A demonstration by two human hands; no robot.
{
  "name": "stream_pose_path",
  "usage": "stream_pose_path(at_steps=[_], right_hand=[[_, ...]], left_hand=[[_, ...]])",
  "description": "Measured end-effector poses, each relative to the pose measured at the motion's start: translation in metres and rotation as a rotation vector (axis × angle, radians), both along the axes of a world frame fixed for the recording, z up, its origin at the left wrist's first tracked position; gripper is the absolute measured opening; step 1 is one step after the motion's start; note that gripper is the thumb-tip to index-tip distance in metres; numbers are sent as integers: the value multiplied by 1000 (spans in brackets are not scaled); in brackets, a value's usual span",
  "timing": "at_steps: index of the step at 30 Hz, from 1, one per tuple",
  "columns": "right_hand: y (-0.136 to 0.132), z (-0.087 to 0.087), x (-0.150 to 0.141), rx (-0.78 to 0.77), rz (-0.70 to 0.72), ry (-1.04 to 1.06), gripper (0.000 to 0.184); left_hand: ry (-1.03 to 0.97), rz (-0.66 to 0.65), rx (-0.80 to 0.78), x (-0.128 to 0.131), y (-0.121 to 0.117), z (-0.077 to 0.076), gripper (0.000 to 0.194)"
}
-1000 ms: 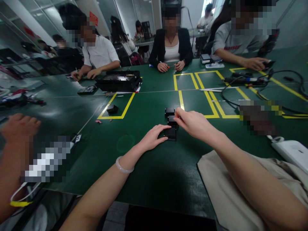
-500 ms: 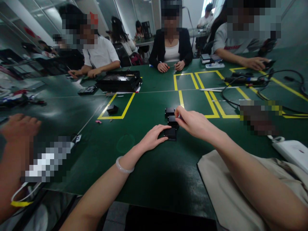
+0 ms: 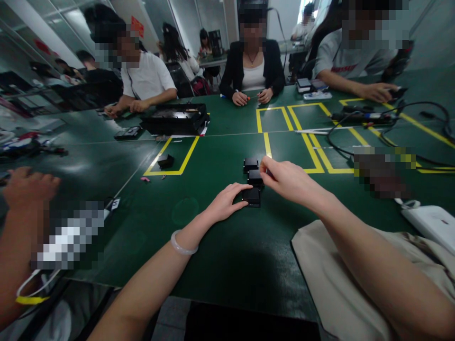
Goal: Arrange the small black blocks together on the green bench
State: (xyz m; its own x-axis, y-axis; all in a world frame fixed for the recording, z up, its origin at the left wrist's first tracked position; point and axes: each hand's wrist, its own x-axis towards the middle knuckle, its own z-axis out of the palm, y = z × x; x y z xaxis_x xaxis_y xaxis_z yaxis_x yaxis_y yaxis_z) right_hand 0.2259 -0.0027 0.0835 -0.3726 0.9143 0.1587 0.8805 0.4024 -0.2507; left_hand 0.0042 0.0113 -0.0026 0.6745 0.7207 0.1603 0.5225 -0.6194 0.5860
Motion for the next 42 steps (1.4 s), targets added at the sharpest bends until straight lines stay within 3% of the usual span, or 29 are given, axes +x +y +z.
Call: stream_pose_path(at_steps=[4, 12, 17, 23, 36, 42], right_hand=[[0, -1, -3, 26, -65, -56, 29], [-3, 1, -2, 29, -45, -36, 19], [-2, -1, -4, 80, -99, -105, 26], [-1, -2, -1, 29, -13, -13, 18], [1, -1, 3, -25, 1, 33, 19], [0, -1, 0, 21, -42, -35, 23]], left_hand=[[-3, 1, 0, 0, 0, -1, 45], [1, 4, 13, -1, 1, -2, 45], [6, 11, 9, -1, 1, -2, 46], [2, 10, 10, 0, 0, -1, 46], [3, 13, -9, 1, -1, 1, 45], [4, 13, -8, 0, 0, 0, 45]])
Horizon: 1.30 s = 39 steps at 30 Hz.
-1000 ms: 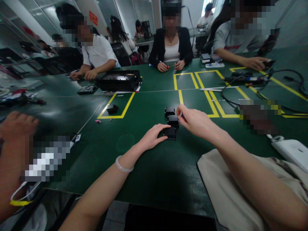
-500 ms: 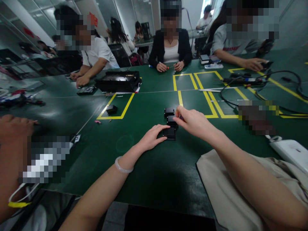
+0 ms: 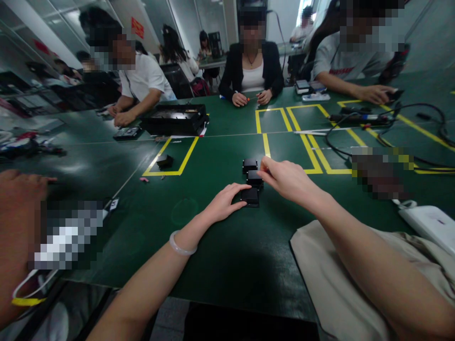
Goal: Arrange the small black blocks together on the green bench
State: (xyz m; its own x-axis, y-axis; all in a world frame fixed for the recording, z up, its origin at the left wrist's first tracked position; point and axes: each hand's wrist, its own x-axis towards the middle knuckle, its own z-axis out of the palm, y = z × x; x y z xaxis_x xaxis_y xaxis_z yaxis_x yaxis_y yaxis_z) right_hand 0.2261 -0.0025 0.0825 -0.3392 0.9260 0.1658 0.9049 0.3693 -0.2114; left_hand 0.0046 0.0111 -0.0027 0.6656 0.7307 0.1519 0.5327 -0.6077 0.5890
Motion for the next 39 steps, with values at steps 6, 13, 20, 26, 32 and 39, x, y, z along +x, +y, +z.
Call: stream_pose_path(at_steps=[6, 13, 20, 26, 32, 39], right_hand=[[0, 0, 1, -17, 24, 57, 18], [0, 0, 0, -9, -22, -5, 23], [0, 0, 1, -20, -2, 64, 19], [-1, 1, 0, 0, -9, -3, 21], [-1, 0, 0, -13, 18, 52, 21], [0, 0, -1, -14, 3, 1, 21]], left_hand=[[-7, -9, 8, 0, 0, -1, 46], [1, -4, 1, 0, 0, 0, 45], [2, -2, 7, 0, 0, 1, 45], [5, 0, 3, 0, -1, 1, 46], [3, 9, 9, 1, -1, 1, 45], [4, 4, 1, 1, 0, 1, 45]])
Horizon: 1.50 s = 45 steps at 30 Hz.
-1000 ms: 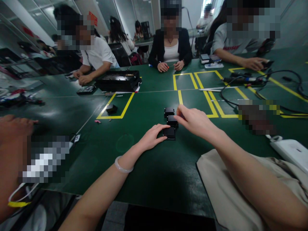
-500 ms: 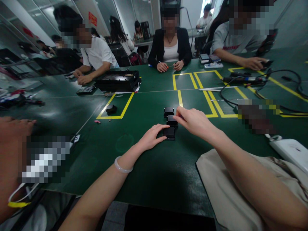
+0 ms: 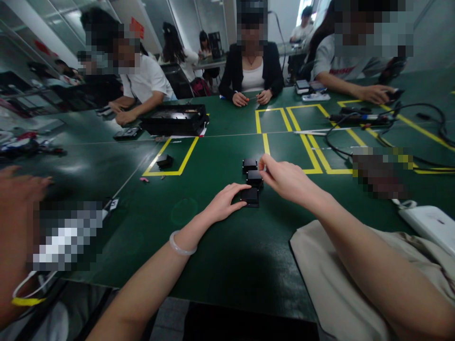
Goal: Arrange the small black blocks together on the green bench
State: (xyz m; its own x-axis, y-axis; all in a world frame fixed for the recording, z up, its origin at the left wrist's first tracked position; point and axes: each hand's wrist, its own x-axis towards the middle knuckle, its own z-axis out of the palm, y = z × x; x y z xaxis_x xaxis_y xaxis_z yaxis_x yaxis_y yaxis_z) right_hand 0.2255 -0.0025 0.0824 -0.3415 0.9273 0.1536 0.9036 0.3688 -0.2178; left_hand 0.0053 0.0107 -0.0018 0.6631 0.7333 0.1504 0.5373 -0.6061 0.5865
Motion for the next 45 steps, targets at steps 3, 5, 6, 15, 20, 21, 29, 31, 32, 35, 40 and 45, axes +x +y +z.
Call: stream_pose_path(at_steps=[3, 5, 6, 15, 20, 21, 29, 31, 32, 35, 40, 45], right_hand=[[-1, 1, 1, -14, 21, 45, 20], [-2, 1, 1, -13, 22, 61, 18], [-2, 1, 1, -10, 19, 58, 18], [-2, 3, 2, -30, 11, 49, 22], [1, 1, 2, -14, -15, 19, 23], [1, 1, 2, -10, -15, 9, 23], [1, 0, 3, -22, 5, 68, 20], [1, 0, 3, -18, 6, 55, 19], [1, -1, 2, -15, 4, 40, 20], [2, -2, 3, 3, 5, 10, 19], [1, -1, 3, 8, 6, 49, 19], [1, -1, 3, 12, -16, 31, 19]], left_hand=[[0, 2, 0, 0, 0, 0, 45], [-2, 3, -3, 0, 0, 0, 45], [-3, 3, -4, 0, 0, 0, 45], [-3, 2, 5, 0, 0, 0, 45], [4, 1, 2, -1, 1, -2, 46], [5, 2, 6, -1, 1, -2, 46], [-2, -1, 14, 0, 1, -2, 46], [0, 0, 9, 0, 1, -1, 46], [1, -1, 7, 0, 1, -1, 46], [3, -7, 9, -1, 1, -1, 46], [1, 2, 11, -1, 1, -2, 46], [-4, 7, 0, 0, 0, -1, 45]])
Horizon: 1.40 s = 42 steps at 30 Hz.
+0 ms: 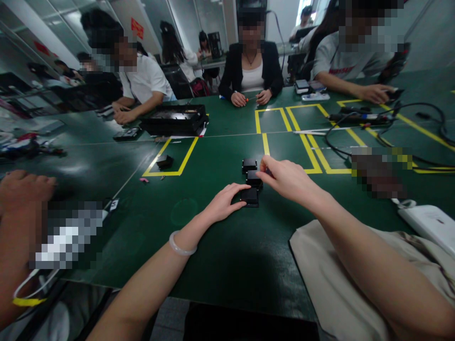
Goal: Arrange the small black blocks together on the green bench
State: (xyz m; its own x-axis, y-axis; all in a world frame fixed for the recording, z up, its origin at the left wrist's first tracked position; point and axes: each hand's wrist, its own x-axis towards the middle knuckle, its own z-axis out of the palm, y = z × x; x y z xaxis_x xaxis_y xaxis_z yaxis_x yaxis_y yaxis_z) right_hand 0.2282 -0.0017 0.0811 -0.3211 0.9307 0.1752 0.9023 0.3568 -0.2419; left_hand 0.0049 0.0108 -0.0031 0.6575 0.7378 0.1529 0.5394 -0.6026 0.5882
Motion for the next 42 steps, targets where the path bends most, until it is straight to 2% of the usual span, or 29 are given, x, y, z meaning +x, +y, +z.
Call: stream_pose_path(at_steps=[35, 42], right_hand=[[1, 1, 0, -35, 8, 38, 20], [0, 1, -1, -25, 3, -18, 19]], left_hand=[[4, -13, 7, 0, 0, 1, 45], [9, -11, 23, 0, 1, 0, 45]])
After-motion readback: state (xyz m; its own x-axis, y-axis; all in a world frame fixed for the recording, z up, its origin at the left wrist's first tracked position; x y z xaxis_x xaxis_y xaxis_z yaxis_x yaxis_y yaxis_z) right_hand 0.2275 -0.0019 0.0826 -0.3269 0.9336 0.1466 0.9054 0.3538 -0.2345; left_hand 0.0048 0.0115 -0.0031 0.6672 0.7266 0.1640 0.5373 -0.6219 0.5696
